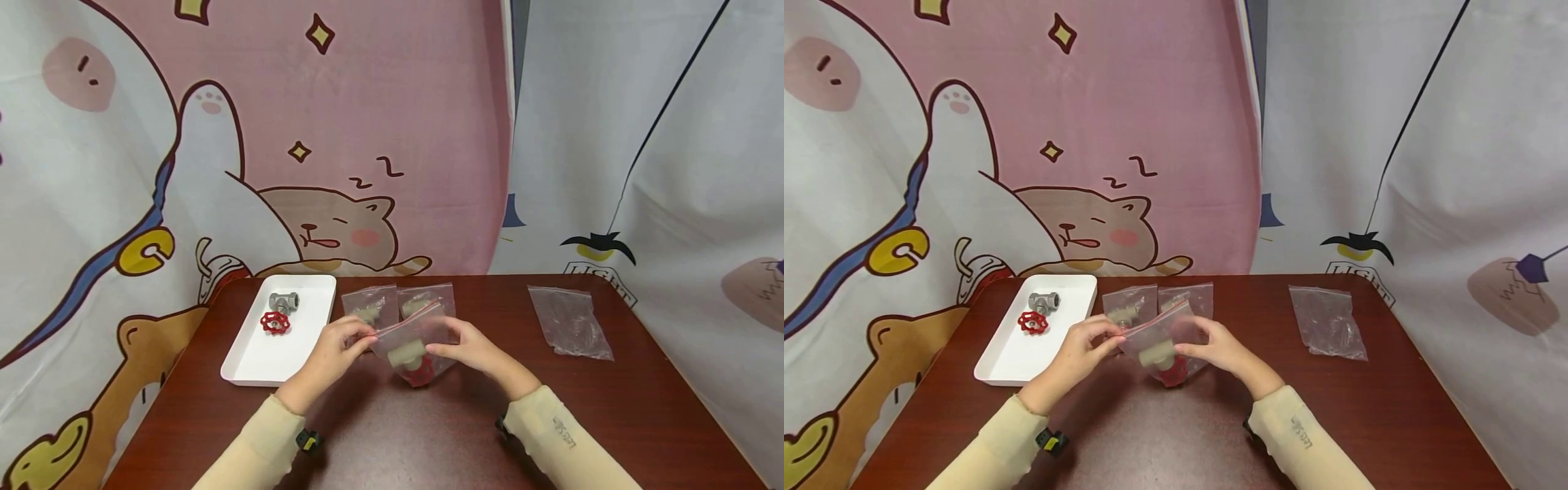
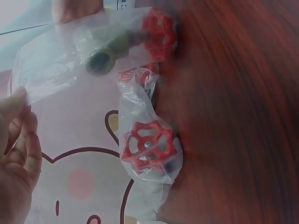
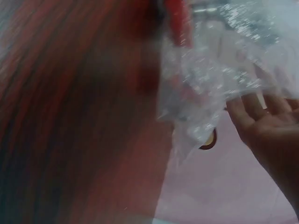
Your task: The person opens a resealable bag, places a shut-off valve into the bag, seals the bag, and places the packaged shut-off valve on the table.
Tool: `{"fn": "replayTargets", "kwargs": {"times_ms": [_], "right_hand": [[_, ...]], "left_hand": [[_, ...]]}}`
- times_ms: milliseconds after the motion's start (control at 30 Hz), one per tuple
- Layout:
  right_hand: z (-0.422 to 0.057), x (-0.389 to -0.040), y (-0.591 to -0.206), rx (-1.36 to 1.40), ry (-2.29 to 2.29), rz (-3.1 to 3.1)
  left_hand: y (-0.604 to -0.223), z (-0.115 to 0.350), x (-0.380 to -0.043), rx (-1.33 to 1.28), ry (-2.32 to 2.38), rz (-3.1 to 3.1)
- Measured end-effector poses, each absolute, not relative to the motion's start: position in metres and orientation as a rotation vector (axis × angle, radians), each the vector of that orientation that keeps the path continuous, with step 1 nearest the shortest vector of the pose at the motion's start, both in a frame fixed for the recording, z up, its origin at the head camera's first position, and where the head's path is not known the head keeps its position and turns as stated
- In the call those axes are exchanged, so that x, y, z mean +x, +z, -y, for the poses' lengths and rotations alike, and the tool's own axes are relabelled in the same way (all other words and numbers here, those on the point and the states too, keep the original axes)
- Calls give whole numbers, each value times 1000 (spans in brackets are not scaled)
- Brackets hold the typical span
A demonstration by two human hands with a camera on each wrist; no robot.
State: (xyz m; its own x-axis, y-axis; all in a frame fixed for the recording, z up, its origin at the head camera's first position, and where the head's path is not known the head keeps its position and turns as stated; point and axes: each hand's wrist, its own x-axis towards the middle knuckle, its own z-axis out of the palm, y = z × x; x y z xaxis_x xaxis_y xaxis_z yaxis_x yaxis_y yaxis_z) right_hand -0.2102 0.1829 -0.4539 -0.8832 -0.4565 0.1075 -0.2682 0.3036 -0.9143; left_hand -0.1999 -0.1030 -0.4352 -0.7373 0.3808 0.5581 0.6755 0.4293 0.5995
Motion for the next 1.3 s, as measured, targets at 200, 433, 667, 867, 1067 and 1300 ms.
{"fn": "replayTargets", "kwargs": {"times_ms": [200,433,667,867,1067,1300], "right_hand": [[-189,-212,-463,-759,-1641,-2333],[-186,-213,-467,-749,-1730,-2371],[-184,-211,-469,-735,-1813,-2329],[-183,-209,-469,-662,-1819,-2323],[-182,-209,-472,-628,-1867,-2290],[-177,-208,-473,-610,-1933,-2274]], "left_hand": [[-439,107,-201,-862,-1228,2348],[-439,117,-200,-771,-1292,2393],[-436,155,-202,-614,-1150,2373],[-438,211,-203,-358,-935,2464],[-446,267,-200,-113,-856,2642],[-464,307,-192,211,-1001,2874]]}}
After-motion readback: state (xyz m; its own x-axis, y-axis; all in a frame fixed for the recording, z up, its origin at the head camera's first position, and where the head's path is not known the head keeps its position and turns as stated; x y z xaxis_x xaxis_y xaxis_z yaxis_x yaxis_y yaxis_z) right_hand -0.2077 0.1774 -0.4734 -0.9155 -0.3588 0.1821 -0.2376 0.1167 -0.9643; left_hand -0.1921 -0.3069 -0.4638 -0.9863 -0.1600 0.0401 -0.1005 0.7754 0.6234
